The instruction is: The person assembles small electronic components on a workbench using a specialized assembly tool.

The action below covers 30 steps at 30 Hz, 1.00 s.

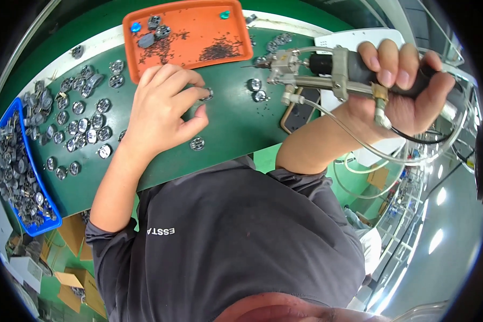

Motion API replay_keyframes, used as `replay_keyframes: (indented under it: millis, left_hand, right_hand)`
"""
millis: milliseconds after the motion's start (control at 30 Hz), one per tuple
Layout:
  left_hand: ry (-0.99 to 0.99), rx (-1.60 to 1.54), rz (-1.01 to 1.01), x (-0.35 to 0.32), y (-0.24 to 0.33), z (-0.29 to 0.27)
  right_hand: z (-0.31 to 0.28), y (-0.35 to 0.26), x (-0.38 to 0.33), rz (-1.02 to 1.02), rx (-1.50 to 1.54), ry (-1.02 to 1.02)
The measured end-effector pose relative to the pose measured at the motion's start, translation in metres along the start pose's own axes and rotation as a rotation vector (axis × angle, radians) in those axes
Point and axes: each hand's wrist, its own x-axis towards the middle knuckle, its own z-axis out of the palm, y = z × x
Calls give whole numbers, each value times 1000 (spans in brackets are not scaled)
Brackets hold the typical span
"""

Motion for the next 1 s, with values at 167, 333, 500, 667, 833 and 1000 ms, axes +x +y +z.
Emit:
replay_keyframes:
  millis: [167, 333, 500, 667, 833, 1000]
  left_hand:
    - [-16, 15, 25, -1, 0, -1]
    - [3, -17, 35, 0, -3, -6]
    - [17, 24, 70, 0, 0, -13]
    - [-31, 134, -114, 18, 2, -36]
    - [-78, 460, -233, 86, -110, -45]
    - [-341, 485, -417, 132, -291, -40]
  right_hand:
    - [-5, 4, -1, -26, 88, -157]
    - [1, 3, -4, -102, 24, -338]
    - [-2, 0, -3, -151, 52, -388]
    - [-1, -8, -15, -154, -48, -229]
    - [-13, -11, -20, -134, -69, -221]
    - [-11, -16, -3, -62, 30, -318]
